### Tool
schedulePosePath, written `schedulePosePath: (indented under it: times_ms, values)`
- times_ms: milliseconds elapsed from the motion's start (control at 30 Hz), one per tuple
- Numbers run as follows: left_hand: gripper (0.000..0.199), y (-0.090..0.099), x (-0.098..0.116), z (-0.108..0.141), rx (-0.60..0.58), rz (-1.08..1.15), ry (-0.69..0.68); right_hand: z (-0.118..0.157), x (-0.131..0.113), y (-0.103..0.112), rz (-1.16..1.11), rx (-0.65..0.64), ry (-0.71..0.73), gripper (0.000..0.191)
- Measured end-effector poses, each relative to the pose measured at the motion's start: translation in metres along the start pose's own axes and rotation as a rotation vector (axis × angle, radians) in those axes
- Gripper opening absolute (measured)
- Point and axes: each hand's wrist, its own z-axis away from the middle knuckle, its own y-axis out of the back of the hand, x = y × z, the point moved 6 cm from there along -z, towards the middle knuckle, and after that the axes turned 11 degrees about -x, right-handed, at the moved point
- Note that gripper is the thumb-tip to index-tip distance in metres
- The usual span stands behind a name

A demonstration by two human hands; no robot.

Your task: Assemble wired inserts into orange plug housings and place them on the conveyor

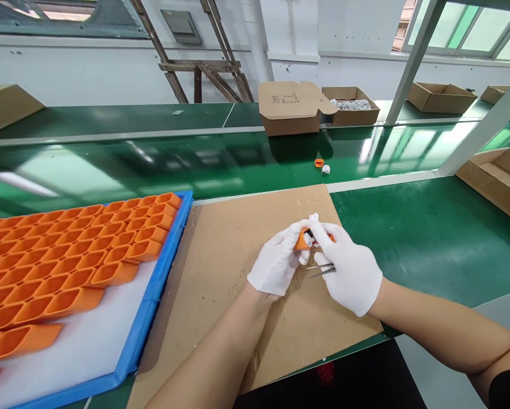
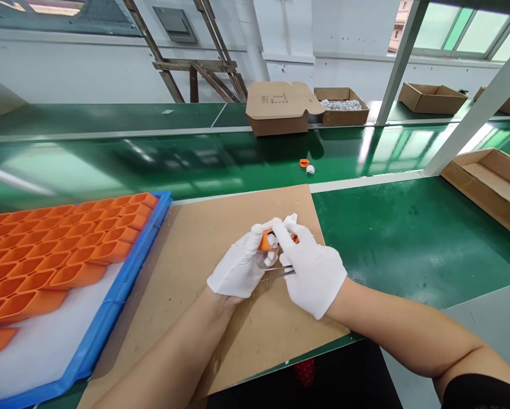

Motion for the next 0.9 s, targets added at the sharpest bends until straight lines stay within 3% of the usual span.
schedulePosePath:
  times_ms: [67,133,233,333,433,667,767,833,900]
  values:
    - [0.059,0.001,0.001,0.002,-0.008,0.036,-0.001,-0.001,0.008,0.009,-0.248,0.173,0.015,0.049]
    - [0.055,0.0,0.003,0.004,-0.028,0.049,-0.008,-0.005,0.02,0.012,-0.481,0.247,-0.027,0.028]
    - [0.05,-0.005,0.005,0.005,-0.1,0.028,0.003,-0.016,0.038,0.001,-0.797,0.076,-0.268,0.012]
    - [0.054,-0.009,0.005,0.006,-0.144,-0.009,0.026,-0.019,0.043,-0.013,-1.084,-0.158,-0.476,0.027]
    - [0.058,-0.01,0.002,0.006,-0.151,-0.059,0.057,-0.019,0.045,-0.021,-1.245,-0.282,-0.55,0.031]
    - [0.057,-0.009,-0.006,0.006,-0.083,-0.033,0.056,-0.015,0.052,-0.031,-1.263,-0.273,-0.602,0.032]
    - [0.054,-0.01,-0.005,0.005,-0.055,0.007,0.024,-0.017,0.047,-0.032,-1.298,-0.256,-0.531,0.032]
    - [0.05,-0.01,-0.003,0.004,-0.044,0.058,-0.011,-0.019,0.045,-0.028,-1.204,-0.191,-0.467,0.03]
    - [0.046,-0.007,-0.001,0.003,-0.03,0.098,-0.036,-0.019,0.044,-0.018,-0.954,-0.094,-0.383,0.026]
